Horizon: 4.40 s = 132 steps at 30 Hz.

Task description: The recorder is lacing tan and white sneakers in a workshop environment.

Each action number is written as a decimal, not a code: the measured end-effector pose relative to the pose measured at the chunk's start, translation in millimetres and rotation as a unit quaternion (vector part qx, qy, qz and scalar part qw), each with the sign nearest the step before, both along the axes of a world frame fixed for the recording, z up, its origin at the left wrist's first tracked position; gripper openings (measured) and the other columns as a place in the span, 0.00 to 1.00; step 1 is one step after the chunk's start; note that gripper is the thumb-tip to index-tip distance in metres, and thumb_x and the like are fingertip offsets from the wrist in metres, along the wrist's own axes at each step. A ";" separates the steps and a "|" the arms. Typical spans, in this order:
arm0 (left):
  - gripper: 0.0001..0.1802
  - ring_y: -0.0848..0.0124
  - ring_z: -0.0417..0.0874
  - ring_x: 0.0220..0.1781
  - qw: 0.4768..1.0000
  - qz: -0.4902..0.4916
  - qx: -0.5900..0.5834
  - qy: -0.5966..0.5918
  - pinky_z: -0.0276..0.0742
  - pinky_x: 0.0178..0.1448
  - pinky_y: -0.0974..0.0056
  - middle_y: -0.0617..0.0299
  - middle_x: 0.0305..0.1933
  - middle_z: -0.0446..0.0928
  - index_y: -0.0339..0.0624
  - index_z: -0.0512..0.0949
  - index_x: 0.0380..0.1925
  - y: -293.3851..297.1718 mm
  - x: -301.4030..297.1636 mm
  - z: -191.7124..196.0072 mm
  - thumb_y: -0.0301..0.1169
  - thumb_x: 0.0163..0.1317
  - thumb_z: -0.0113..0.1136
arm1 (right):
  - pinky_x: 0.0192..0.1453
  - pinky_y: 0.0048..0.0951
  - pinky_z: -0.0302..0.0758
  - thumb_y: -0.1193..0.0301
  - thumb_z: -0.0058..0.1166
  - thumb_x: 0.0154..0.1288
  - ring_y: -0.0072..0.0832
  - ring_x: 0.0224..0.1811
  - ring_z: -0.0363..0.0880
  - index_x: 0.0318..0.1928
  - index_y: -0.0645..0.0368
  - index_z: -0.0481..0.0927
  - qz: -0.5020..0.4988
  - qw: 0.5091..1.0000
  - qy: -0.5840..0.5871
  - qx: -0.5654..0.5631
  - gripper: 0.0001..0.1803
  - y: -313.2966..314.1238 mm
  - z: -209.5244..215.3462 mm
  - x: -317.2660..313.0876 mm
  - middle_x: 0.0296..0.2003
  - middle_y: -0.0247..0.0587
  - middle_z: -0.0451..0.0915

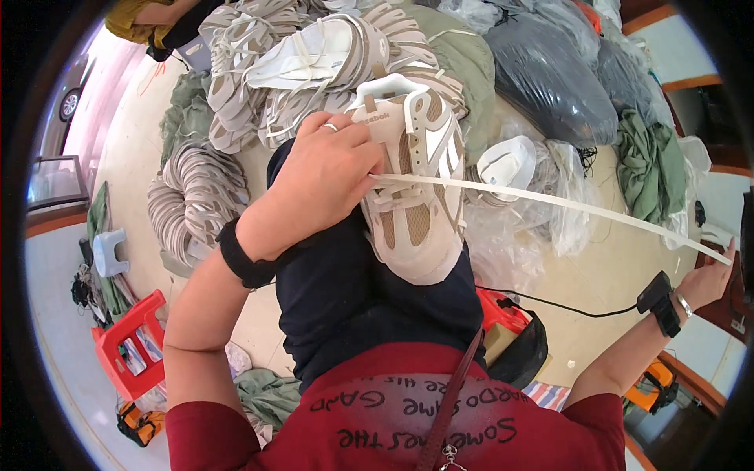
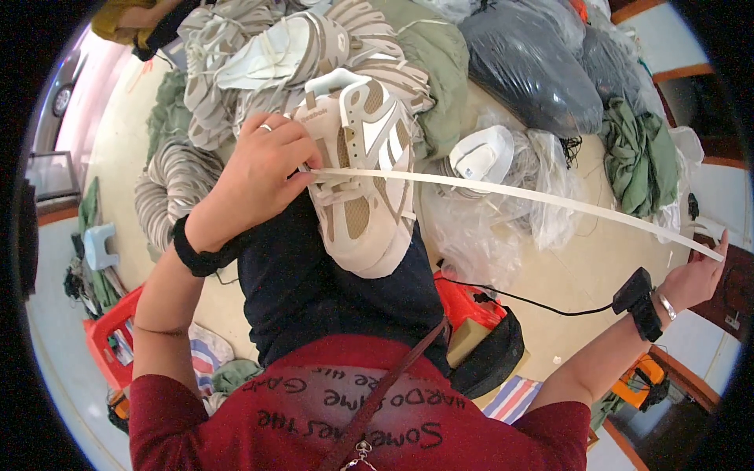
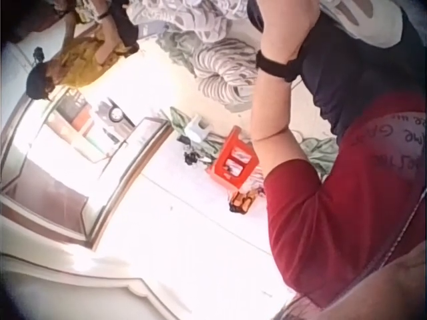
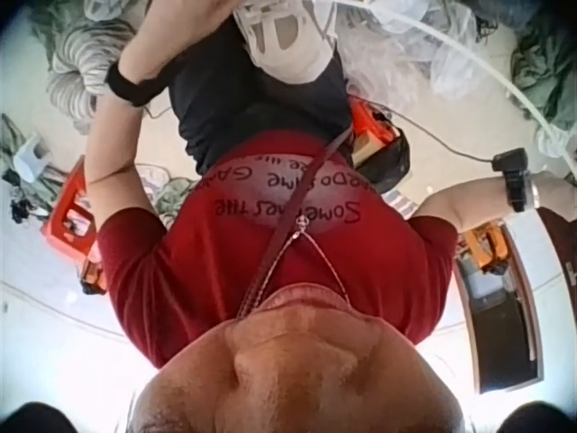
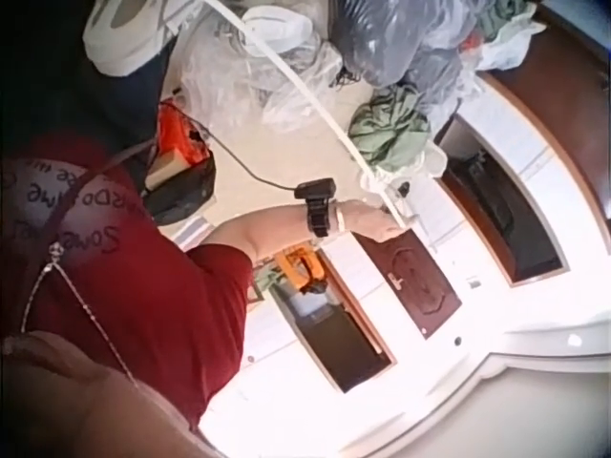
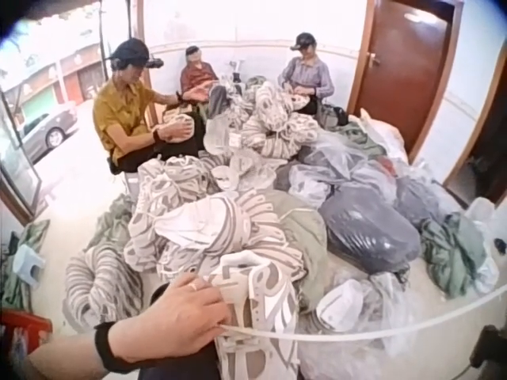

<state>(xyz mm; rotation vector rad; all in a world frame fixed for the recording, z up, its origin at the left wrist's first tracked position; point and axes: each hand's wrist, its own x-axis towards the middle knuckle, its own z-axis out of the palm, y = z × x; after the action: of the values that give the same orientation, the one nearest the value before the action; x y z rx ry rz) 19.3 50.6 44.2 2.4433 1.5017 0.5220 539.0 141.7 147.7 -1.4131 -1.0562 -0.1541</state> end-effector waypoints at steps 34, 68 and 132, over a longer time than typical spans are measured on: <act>0.14 0.53 0.79 0.36 0.858 -0.253 -0.298 -0.334 0.76 0.40 0.56 0.53 0.37 0.78 0.33 0.77 0.41 -60.7 45.7 67.7 0.35 0.66 0.60 | 0.40 0.21 0.75 0.75 0.49 0.69 0.19 0.35 0.77 0.53 0.62 0.72 0.641 0.741 0.092 -0.178 0.14 -42.0 -107.6 -224.2 0.44 0.35 0.73; 0.06 0.58 0.83 0.29 0.993 0.091 -0.017 -0.071 0.77 0.31 0.58 0.58 0.28 0.80 0.44 0.80 0.34 -16.6 42.9 -10.6 0.29 0.55 0.64 | 0.34 0.19 0.72 0.71 0.66 0.61 0.13 0.28 0.73 0.41 0.61 0.77 0.670 0.612 0.118 -0.403 0.12 -44.2 -118.9 -290.6 0.30 0.29 0.78; 0.12 0.47 0.81 0.38 0.812 0.558 -0.068 0.153 0.74 0.43 0.51 0.43 0.33 0.79 0.35 0.75 0.35 -154.3 -371.4 -74.0 0.35 0.65 0.55 | 0.27 0.19 0.76 0.59 0.43 0.76 0.16 0.23 0.75 0.42 0.58 0.79 0.573 0.622 0.368 -0.387 0.17 -29.8 -159.9 -295.8 0.25 0.29 0.77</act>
<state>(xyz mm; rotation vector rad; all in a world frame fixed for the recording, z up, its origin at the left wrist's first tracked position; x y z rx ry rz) -352.1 -103.7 -29.8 1.3133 2.9138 0.1444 243.2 111.9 -12.3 -1.0016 -1.1165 1.8709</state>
